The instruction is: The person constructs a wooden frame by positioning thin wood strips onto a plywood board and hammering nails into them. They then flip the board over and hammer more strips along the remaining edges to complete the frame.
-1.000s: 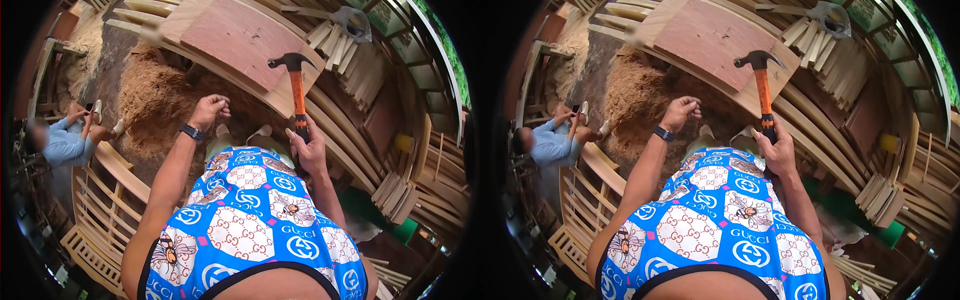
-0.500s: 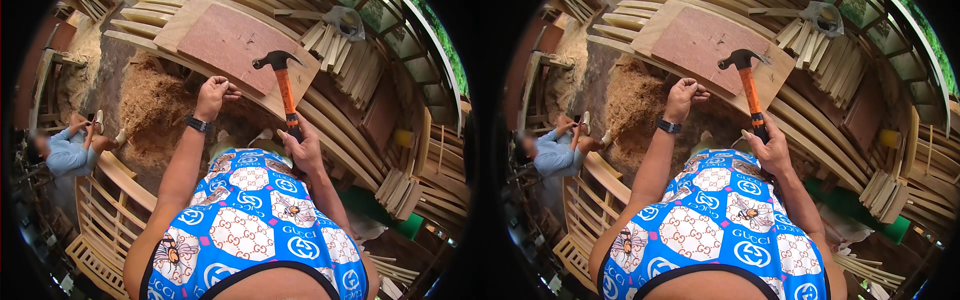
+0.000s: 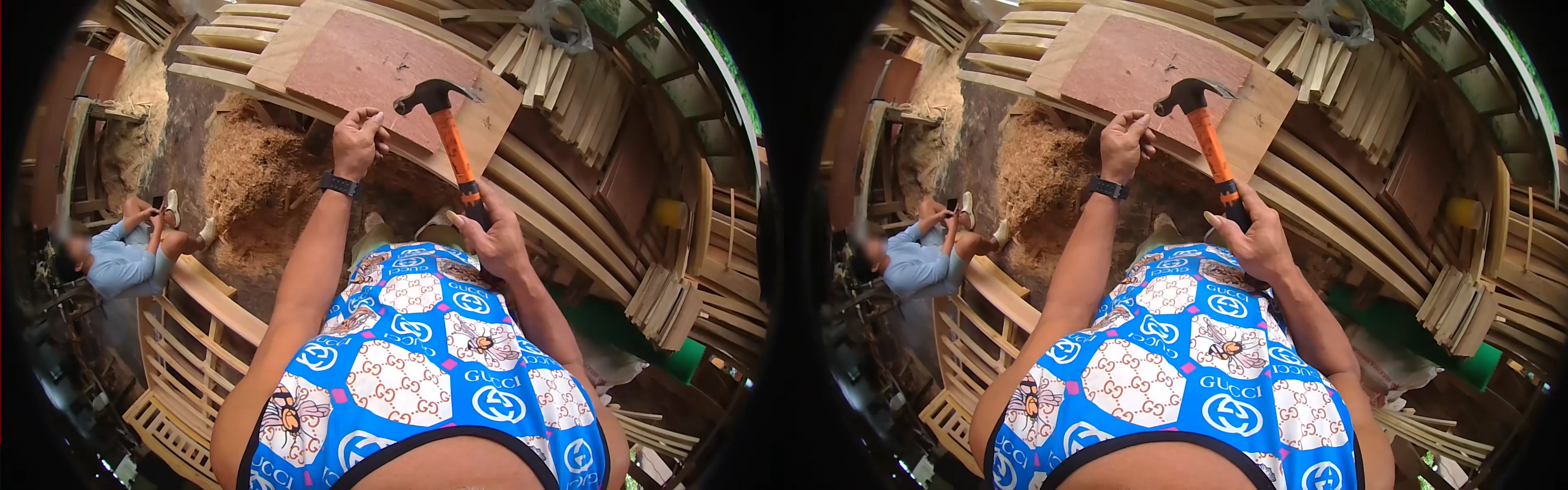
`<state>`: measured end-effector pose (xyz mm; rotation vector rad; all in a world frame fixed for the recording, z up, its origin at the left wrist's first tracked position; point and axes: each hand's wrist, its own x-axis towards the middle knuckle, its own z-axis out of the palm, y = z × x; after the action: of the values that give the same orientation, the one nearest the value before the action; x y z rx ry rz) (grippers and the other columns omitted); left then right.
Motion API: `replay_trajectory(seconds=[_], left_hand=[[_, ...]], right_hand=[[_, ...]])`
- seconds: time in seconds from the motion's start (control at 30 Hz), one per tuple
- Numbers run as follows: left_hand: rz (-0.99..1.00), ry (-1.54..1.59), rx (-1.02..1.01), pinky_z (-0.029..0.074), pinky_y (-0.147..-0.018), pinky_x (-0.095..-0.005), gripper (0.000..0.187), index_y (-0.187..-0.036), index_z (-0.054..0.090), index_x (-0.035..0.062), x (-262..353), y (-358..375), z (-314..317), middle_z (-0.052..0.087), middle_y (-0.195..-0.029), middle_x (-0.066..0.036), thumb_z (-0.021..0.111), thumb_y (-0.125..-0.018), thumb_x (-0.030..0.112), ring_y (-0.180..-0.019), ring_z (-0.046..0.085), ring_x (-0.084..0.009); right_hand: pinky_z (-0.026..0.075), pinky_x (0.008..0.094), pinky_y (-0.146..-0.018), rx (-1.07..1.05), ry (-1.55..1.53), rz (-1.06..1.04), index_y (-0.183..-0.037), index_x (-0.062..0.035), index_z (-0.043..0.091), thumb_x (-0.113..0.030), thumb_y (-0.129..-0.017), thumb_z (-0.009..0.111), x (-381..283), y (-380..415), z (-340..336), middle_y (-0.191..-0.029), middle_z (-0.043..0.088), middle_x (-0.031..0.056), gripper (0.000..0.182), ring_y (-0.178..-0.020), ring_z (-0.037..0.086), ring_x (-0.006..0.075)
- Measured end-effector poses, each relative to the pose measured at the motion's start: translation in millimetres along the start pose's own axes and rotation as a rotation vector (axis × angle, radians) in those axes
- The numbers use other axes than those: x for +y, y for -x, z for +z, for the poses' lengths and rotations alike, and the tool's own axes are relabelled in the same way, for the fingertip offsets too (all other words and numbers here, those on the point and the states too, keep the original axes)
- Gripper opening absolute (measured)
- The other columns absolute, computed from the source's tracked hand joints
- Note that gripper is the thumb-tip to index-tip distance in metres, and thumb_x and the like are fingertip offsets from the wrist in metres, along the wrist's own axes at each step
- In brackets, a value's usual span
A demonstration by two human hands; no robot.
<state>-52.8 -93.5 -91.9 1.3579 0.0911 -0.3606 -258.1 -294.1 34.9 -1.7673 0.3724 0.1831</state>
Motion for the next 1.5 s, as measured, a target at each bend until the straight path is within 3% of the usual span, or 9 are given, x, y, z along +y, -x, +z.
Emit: replay_trajectory(seconds=[0.33, 0.5, 0.7, 0.9, 1.13, 1.23, 1.33, 1.43, 1.5], left_hand=[[0.145, -0.111, 0.058, 0.047, -0.046, -0.021, 0.016, -0.111, 0.065, 0.0012, -12.6, -2.3, 8.6, 0.069, -0.074, -0.003, 0.067, -0.104, 0.016, -0.051, 0.061, -0.0074], [0.248, -0.23, 0.126, 0.052, -0.048, -0.0228, 0.015, -0.107, 0.069, -0.0012, -21.1, -1.8, 13.7, 0.071, -0.076, -0.004, 0.066, -0.103, 0.012, -0.056, 0.064, -0.0073], [0.289, -0.211, 0.148, 0.055, -0.049, -0.0248, 0.013, -0.104, 0.071, -0.0015, -23.2, -3.0, 12.2, 0.072, -0.074, -0.005, 0.065, -0.102, 0.01, -0.057, 0.066, -0.008], [0.247, -0.218, 0.127, 0.051, -0.048, -0.0225, 0.013, -0.105, 0.071, -0.0002, -19.1, -0.7, 12.5, 0.071, -0.076, -0.004, 0.068, -0.102, 0.013, -0.055, 0.064, -0.0069], [0.221, -0.228, 0.128, 0.052, -0.048, -0.023, 0.012, -0.104, 0.072, 0.0, -17.8, -0.6, 16.1, 0.071, -0.075, -0.004, 0.068, -0.102, 0.011, -0.053, 0.064, -0.0076], [0.209, -0.216, 0.106, 0.053, -0.048, -0.0244, 0.014, -0.107, 0.069, -0.0015, -18.0, -2.2, 13.8, 0.071, -0.078, -0.005, 0.069, -0.101, 0.011, -0.054, 0.065, -0.0087], [0.296, -0.199, 0.206, 0.054, -0.05, -0.0259, 0.024, -0.112, 0.064, -0.0024, -24.6, 6.5, 9.2, 0.071, -0.086, -0.009, 0.072, -0.098, 0.015, -0.062, 0.068, -0.0117], [-0.062, -0.29, 0.529, 0.054, -0.097, -0.0409, 0.057, -0.124, 0.061, -0.0085, -30.1, 3.4, -6.3, 0.069, -0.12, -0.021, 0.079, -0.092, 0.035, -0.115, 0.067, -0.0257], [-0.183, -0.153, 0.521, 0.05, -0.103, -0.0422, 0.07, -0.132, 0.058, -0.0107, -20.1, -4.2, -6.6, 0.064, -0.131, -0.026, 0.078, -0.092, 0.043, -0.124, 0.062, -0.0287]], right_hand=[[0.049, 0.0293, -0.068, -0.077, 0.106, 0.061, -0.148, -0.0041, 0.053, -0.013, -0.095, 0.075, -5.8, -8.1, -2.3, -0.081, 0.061, 0.0083, 0.058, -0.07, 0.052, 0.0127], [0.055, 0.0373, -0.078, -0.018, 0.314, -0.305, -0.158, -0.0134, 0.047, -0.005, -0.096, 0.069, -4.9, -23.0, 1.7, -0.094, 0.07, 0.0258, 0.066, -0.078, 0.07, 0.0323], [0.056, 0.0411, -0.084, -0.018, 0.365, -0.432, -0.156, -0.0166, 0.051, -0.002, -0.094, 0.069, -8.8, -38.3, 7.6, -0.1, 0.071, 0.0248, 0.066, -0.089, 0.071, 0.0432], [0.056, 0.0434, -0.081, -0.083, 0.516, -0.266, -0.154, -0.0166, 0.054, -0.002, -0.093, 0.068, -16.4, -40.3, 1.8, -0.098, 0.071, 0.0241, 0.064, -0.088, 0.071, 0.0434], [0.055, 0.0427, -0.076, -0.004, 0.439, -0.461, -0.154, -0.0175, 0.054, -0.003, -0.093, 0.069, -4.2, -42.0, 6.7, -0.097, 0.071, 0.0233, 0.064, -0.082, 0.07, 0.0418], [0.055, 0.0426, -0.075, -0.064, 0.497, -0.221, -0.155, -0.0183, 0.053, -0.003, -0.093, 0.069, -10.1, -39.3, 0.9, -0.097, 0.071, 0.0233, 0.065, -0.08, 0.069, 0.0407], [0.051, 0.0334, -0.069, -0.036, 0.48, -0.304, -0.157, -0.015, 0.051, -0.002, -0.093, 0.07, -13.4, -35.8, -2.1, -0.093, 0.07, 0.0188, 0.067, -0.065, 0.059, 0.0253], [0.052, 0.0329, -0.069, 0.001, 0.443, -0.413, -0.157, -0.0132, 0.051, 0.0, -0.093, 0.07, -23.1, -29.0, -1.0, -0.093, 0.071, 0.0177, 0.068, -0.069, 0.062, 0.0239], [0.055, 0.0431, -0.077, 0.078, 0.386, -0.583, -0.155, -0.0123, 0.051, 0.001, -0.092, 0.069, -23.1, -27.4, 3.3, -0.1, 0.072, 0.0236, 0.067, -0.081, 0.07, 0.04]])
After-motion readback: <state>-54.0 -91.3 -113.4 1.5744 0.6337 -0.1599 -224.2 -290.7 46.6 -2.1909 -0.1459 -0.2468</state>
